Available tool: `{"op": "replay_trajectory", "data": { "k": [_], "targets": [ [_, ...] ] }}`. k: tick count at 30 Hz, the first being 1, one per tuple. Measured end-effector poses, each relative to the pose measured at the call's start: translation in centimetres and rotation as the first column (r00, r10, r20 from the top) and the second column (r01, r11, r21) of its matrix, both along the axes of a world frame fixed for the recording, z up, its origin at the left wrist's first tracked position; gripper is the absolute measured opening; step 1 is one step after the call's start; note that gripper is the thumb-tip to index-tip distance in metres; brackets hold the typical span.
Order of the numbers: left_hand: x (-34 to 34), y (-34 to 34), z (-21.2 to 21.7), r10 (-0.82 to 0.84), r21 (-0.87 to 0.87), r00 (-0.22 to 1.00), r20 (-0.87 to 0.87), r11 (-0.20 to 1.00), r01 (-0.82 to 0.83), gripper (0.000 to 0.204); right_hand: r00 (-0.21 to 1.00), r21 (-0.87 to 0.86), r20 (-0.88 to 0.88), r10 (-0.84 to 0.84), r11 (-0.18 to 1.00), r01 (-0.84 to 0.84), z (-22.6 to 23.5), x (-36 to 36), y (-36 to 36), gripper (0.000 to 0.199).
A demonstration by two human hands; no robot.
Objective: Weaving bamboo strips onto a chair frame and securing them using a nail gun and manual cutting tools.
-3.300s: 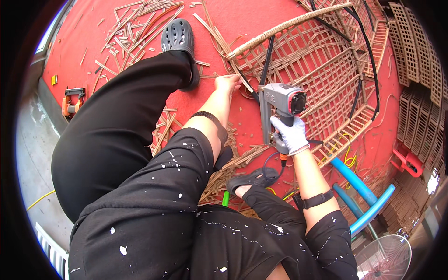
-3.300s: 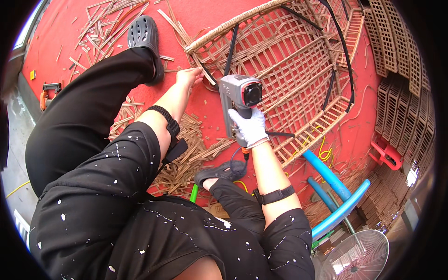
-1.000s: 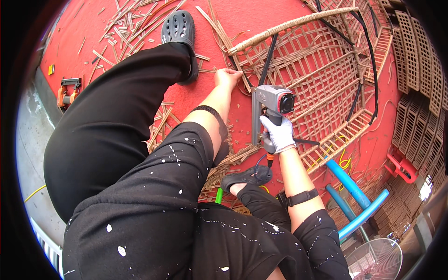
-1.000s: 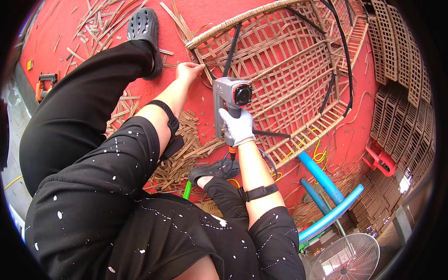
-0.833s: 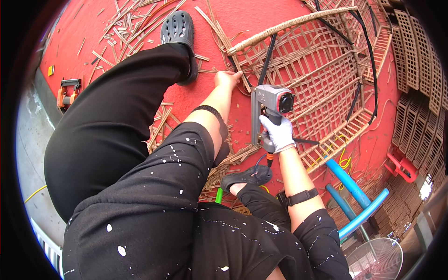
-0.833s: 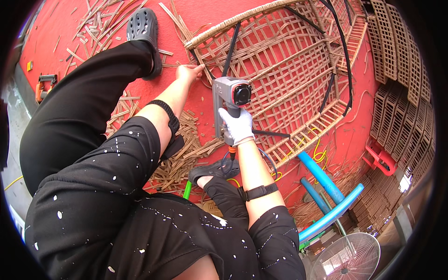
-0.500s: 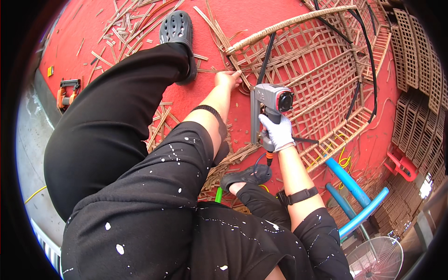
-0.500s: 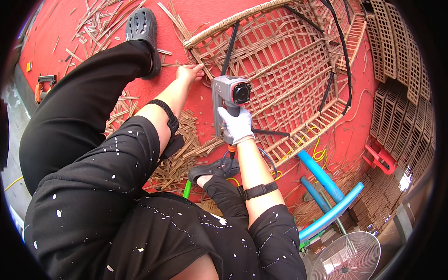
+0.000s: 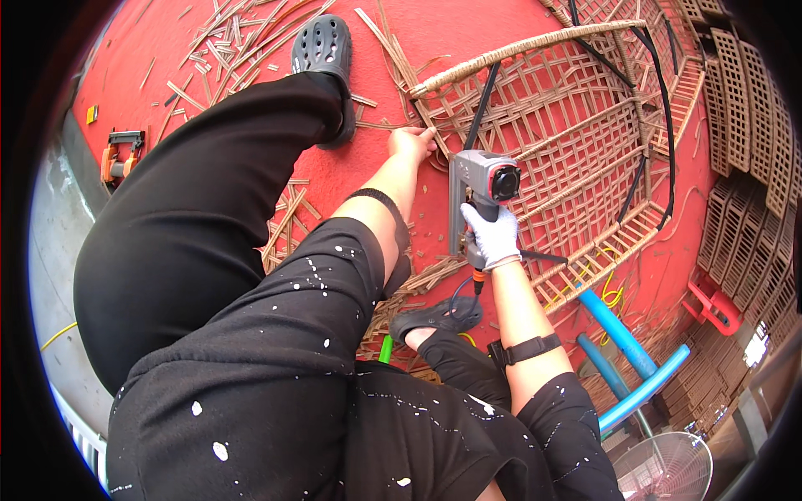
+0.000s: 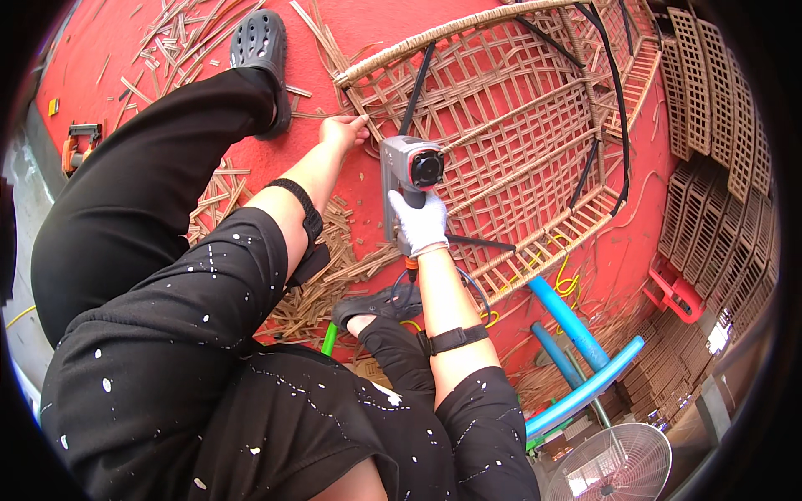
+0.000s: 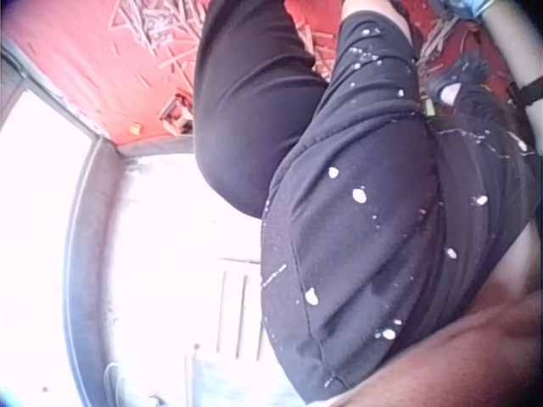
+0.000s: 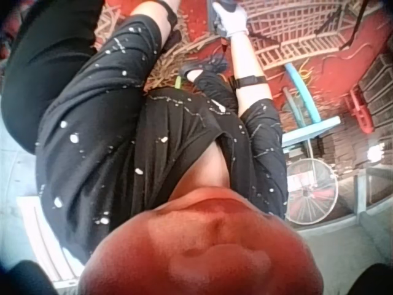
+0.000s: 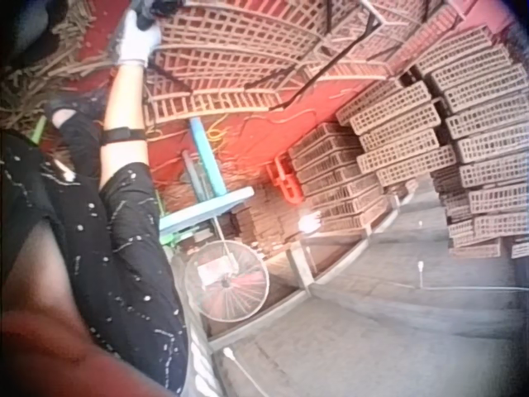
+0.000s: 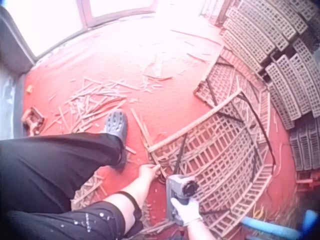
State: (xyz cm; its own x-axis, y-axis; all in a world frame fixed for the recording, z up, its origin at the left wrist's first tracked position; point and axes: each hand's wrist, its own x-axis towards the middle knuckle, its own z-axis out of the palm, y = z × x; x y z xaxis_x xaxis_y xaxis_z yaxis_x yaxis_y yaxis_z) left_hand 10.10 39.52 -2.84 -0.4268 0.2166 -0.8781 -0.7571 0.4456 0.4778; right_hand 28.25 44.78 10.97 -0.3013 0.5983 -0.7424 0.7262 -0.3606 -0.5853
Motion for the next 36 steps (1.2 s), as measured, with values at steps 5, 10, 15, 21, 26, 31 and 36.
{"op": "replay_trajectory", "data": {
  "k": [5,10,15,21,26,31,36],
  "targets": [
    [0.0,0.1,0.0,0.022,0.017,1.0,0.012,1.0,-0.023,0.035,0.99,0.104,0.051,0.132,0.985,-0.137,-0.5,0.4,0.4,0.026],
    [0.5,0.6,0.7,0.071,0.005,0.997,0.035,0.997,-0.072,0.036,0.985,0.113,0.106,0.137,0.982,-0.149,-1.1,1.2,0.5,0.025],
    [0.5,0.4,0.4,0.057,0.014,0.998,0.024,0.998,-0.058,0.036,0.994,0.088,0.064,0.092,0.991,-0.097,0.2,0.4,0.0,0.024],
    [0.6,0.7,0.4,0.071,0.021,0.997,-0.003,0.997,-0.071,0.031,0.994,0.115,0.041,0.104,0.988,-0.108,-2.0,1.6,0.3,0.024],
    [0.5,0.3,0.2,0.031,0.027,0.999,-0.021,0.999,-0.03,0.035,0.98,0.103,0.113,0.165,0.979,-0.177,-1.6,0.9,0.5,0.025],
    [0.3,0.2,-0.2,0.023,0.047,0.998,-0.05,0.999,-0.021,0.026,0.983,0.069,0.122,0.135,0.987,-0.144,-1.4,0.5,0.5,0.033],
    [0.2,0.2,-0.6,-0.009,0.02,0.997,-0.07,1.0,0.011,0.027,0.98,0.062,0.134,0.146,0.986,-0.155,-2.2,0.9,0.6,0.036]
  ]
}}
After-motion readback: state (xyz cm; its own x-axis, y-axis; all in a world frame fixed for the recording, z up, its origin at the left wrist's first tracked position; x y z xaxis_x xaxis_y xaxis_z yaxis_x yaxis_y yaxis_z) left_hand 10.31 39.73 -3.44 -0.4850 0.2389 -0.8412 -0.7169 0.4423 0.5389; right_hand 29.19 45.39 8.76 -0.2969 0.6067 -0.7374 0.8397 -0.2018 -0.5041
